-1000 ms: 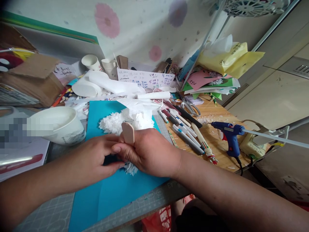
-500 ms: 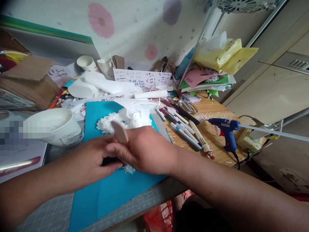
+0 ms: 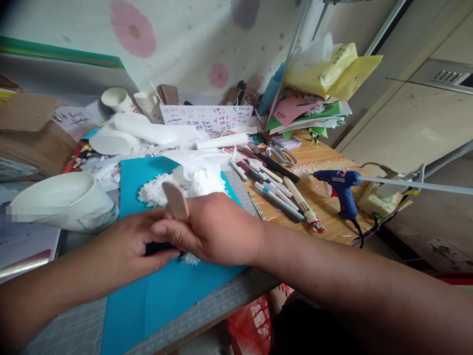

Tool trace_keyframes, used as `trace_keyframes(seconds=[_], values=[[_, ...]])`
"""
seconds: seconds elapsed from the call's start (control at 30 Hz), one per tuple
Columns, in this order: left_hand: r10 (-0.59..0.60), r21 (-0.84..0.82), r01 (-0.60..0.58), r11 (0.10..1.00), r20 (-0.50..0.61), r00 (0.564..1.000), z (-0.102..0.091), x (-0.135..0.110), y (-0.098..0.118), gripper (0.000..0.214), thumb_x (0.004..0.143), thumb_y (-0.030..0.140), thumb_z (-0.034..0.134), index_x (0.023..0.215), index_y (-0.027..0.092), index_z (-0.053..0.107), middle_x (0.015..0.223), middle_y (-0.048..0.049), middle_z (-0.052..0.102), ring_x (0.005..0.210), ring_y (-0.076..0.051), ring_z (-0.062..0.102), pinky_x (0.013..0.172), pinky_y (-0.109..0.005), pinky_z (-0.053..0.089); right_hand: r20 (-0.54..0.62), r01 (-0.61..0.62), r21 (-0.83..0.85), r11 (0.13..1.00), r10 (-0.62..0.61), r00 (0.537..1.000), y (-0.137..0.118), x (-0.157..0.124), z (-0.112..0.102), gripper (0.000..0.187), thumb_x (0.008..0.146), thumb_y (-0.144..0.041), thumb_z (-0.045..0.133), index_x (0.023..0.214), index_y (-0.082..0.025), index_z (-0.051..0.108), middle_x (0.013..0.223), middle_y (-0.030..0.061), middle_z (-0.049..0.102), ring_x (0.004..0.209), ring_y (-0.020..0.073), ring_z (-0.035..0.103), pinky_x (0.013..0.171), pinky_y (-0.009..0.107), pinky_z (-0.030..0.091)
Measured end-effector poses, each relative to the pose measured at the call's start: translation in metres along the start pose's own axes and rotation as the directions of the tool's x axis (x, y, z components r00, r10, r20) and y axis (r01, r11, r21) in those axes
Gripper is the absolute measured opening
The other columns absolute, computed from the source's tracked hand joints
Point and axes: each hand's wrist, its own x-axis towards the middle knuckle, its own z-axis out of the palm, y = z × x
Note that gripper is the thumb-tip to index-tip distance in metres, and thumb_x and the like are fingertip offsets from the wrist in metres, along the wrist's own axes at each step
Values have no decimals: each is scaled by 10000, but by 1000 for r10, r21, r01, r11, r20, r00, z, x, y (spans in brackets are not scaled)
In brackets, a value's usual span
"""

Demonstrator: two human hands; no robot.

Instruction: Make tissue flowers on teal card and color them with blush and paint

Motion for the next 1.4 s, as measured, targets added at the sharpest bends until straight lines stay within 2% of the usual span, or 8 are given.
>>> trace_keyframes(seconds=[0.13, 0.53, 0.8, 0.9, 1.0, 1.13, 1.27, 1.4], values=[[-14, -32, 14, 999, 16, 1000, -1, 1, -3, 188, 792, 160, 597, 779, 263, 754, 851, 2, 712, 820, -198, 662, 732, -316, 490, -151, -56, 4, 998, 56, 987, -4, -6, -12, 320, 1010, -329, 439, 745, -175, 532, 652, -20, 537, 582, 89, 493, 562, 206, 380], [-178, -86, 170, 982, -84, 981, 1, 1, -1, 212, 763, 283, 633, 974, 258, 636, 960, -33, 688, 908, -265, 630, 781, -396, 492, -100, 38, 72, 997, -31, 994, 7, -8, -1, 248, 1003, -269, 461, 800, -155, 547, 712, -3, 591, 640, 86, 525, 610, 189, 415], [-53, -61, 52, 997, -10, 999, 0, 2, -2, 124, 796, 211, 607, 848, 273, 701, 942, -12, 660, 935, -231, 623, 812, -358, 469, -86, 10, 147, 989, 3, 996, 5, -8, -2, 323, 1000, -340, 475, 736, -166, 541, 676, -17, 541, 615, 91, 507, 599, 218, 418], [-67, -88, 66, 994, -6, 998, -1, 3, 1, 118, 792, 184, 613, 783, 257, 705, 873, 3, 649, 839, -186, 619, 744, -308, 463, -240, -52, 222, 974, 107, 965, 8, -12, -16, 357, 991, -414, 482, 724, -182, 529, 660, -24, 523, 603, 97, 499, 585, 228, 423], [-67, -89, 68, 994, 11, 998, -2, 2, 3, 130, 797, 182, 610, 739, 250, 705, 822, 11, 624, 777, -158, 608, 691, -276, 449, -409, -96, 150, 984, 150, 900, 19, -17, -35, 365, 982, -397, 499, 684, -188, 520, 669, -12, 514, 627, 117, 489, 601, 256, 410], [-61, -94, 63, 994, 17, 998, -2, -1, 3, 155, 838, 218, 584, 741, 245, 701, 814, 8, 614, 764, -152, 604, 676, -267, 437, -403, -304, 45, 952, 296, 866, 42, -23, -50, 332, 993, -346, 442, 734, -178, 563, 694, 8, 558, 624, 131, 506, 593, 273, 397], [-68, -96, 68, 993, 11, 998, -2, 1, 3, 217, 885, 244, 536, 730, 238, 687, 800, 3, 610, 763, -160, 598, 673, -272, 426, -240, -382, -270, 884, 322, 916, 56, -24, -49, 106, 879, -236, 589, 870, -154, 656, 701, 0, 557, 629, 136, 504, 590, 259, 371], [-76, -88, 75, 993, -9, 997, -1, 2, 3, 199, 874, 239, 548, 723, 237, 677, 797, 2, 611, 759, -167, 595, 677, -277, 423, -121, -308, -450, 838, 285, 951, 59, -18, -40, 154, 780, -111, 627, 924, -129, 681, 793, 38, 591, 696, 153, 522, 655, 268, 386]])
